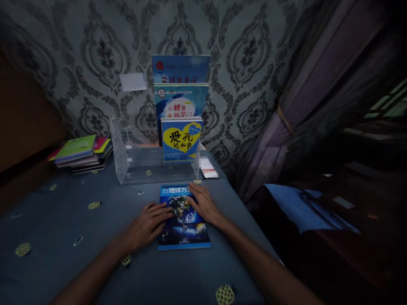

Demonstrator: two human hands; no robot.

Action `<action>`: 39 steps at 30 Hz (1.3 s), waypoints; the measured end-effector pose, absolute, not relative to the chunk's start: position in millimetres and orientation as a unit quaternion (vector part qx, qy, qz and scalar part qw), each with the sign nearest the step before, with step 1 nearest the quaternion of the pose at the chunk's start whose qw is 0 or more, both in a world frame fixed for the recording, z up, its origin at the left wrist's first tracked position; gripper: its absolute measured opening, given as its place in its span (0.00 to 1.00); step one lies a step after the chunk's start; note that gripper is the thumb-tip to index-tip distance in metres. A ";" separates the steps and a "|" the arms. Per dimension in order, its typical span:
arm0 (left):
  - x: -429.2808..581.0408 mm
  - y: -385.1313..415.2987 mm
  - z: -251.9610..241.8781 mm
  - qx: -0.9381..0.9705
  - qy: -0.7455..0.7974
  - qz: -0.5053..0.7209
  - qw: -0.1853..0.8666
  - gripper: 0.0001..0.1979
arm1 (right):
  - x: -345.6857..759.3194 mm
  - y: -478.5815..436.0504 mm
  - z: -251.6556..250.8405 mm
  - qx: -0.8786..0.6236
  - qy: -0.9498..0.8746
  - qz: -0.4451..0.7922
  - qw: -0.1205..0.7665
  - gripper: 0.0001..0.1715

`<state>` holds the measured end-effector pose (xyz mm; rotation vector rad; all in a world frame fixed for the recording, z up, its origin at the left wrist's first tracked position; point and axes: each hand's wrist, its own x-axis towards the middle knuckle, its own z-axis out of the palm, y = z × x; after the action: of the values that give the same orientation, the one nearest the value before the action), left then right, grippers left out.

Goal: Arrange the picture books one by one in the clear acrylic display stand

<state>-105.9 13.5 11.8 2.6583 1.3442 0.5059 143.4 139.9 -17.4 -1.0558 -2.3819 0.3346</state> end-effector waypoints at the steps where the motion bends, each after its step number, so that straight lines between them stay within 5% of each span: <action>1: -106.3 13.7 10.8 0.878 0.444 0.170 0.059 0.20 | 144.3 140.9 -18.2 -0.384 -0.875 0.134 0.262 0.26; 39: -107.9 82.7 -0.4 0.839 0.511 0.188 -0.010 0.20 | 156.1 167.6 -16.6 -0.364 -0.817 0.303 0.328 0.26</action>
<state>-107.9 82.7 -0.4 2.6527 1.6148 0.5957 156.1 167.6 -16.6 -0.9536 -2.1397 0.7934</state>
